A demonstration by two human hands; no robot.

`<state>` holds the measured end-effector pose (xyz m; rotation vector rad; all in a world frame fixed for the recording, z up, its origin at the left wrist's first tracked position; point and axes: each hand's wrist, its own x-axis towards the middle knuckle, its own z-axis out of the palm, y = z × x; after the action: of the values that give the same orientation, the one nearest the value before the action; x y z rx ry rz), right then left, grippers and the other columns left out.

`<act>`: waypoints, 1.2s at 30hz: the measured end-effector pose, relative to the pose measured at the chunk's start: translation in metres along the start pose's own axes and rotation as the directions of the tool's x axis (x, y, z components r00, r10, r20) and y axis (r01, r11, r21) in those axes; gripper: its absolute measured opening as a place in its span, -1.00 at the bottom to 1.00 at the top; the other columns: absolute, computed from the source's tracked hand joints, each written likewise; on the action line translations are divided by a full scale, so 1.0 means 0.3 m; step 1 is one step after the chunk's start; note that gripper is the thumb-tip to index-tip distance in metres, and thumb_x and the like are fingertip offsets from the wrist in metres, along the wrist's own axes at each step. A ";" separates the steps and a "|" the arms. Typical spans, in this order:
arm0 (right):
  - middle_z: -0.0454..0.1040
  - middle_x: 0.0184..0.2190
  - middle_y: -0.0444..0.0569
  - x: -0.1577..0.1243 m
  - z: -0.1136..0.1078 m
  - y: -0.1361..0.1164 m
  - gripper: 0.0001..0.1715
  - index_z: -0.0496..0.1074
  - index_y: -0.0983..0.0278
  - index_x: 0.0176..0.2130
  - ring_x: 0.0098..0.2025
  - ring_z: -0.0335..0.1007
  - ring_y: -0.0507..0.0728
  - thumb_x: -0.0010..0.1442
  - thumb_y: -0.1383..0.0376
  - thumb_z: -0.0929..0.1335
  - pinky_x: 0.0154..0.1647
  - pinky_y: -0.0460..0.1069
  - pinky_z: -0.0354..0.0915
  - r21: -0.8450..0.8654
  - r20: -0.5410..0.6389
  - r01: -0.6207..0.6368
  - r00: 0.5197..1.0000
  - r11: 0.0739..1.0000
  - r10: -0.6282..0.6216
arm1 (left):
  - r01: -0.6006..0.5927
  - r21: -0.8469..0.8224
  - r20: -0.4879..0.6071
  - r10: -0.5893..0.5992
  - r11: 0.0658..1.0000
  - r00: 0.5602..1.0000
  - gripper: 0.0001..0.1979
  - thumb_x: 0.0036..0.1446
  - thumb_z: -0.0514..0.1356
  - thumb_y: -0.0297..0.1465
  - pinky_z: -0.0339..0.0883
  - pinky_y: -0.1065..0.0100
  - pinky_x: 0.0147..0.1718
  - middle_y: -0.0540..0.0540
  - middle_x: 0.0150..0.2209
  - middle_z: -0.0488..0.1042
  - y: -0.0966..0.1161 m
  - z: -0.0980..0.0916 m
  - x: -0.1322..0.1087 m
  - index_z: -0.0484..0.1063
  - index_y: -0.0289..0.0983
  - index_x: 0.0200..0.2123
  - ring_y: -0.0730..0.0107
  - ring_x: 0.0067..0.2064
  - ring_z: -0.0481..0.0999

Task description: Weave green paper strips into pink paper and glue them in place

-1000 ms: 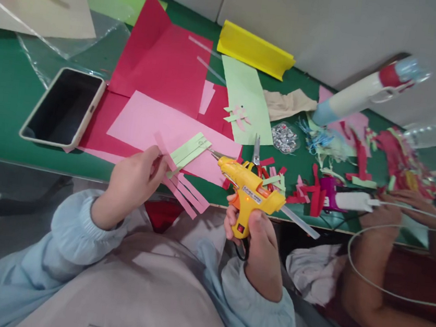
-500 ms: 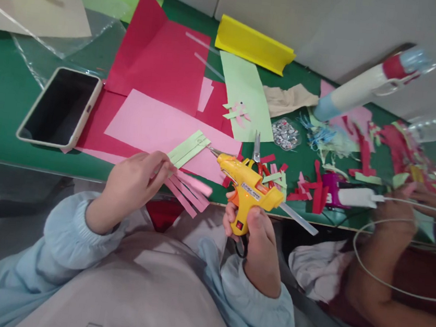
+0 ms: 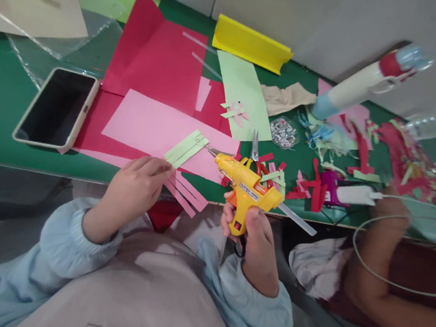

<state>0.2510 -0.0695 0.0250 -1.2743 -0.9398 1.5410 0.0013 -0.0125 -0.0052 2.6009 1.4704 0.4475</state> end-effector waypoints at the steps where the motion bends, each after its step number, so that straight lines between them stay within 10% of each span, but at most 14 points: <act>1: 0.30 -0.40 -0.08 0.000 0.001 0.000 -0.46 0.41 0.25 -0.03 -0.54 0.18 0.01 0.32 -0.11 0.23 -0.63 -0.08 -0.04 0.002 0.007 0.001 1.000 1.000 -0.001 | -0.015 0.030 -0.002 0.015 0.999 1.000 -0.59 0.25 -0.02 -0.55 0.48 0.07 -0.08 -0.24 -0.01 0.57 0.005 0.000 -0.002 0.57 -0.27 -0.03 0.06 -0.04 0.56; 36: 0.30 -0.38 -0.09 -0.003 -0.002 0.036 -0.47 0.45 0.24 -0.03 -0.54 0.18 -0.04 0.33 -0.11 0.26 -0.63 -0.08 -0.05 0.063 0.114 0.007 0.993 0.998 -0.014 | -0.090 0.222 -0.015 0.096 0.971 0.995 -0.65 0.22 0.03 -0.55 0.48 0.09 -0.25 -0.29 -0.07 0.57 0.025 0.006 0.003 0.54 -0.40 -0.04 0.01 -0.12 0.56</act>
<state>0.2497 -0.0735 0.0151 -1.1455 -0.9612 1.6361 0.0083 -0.0156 -0.0048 2.8562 1.4892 0.3448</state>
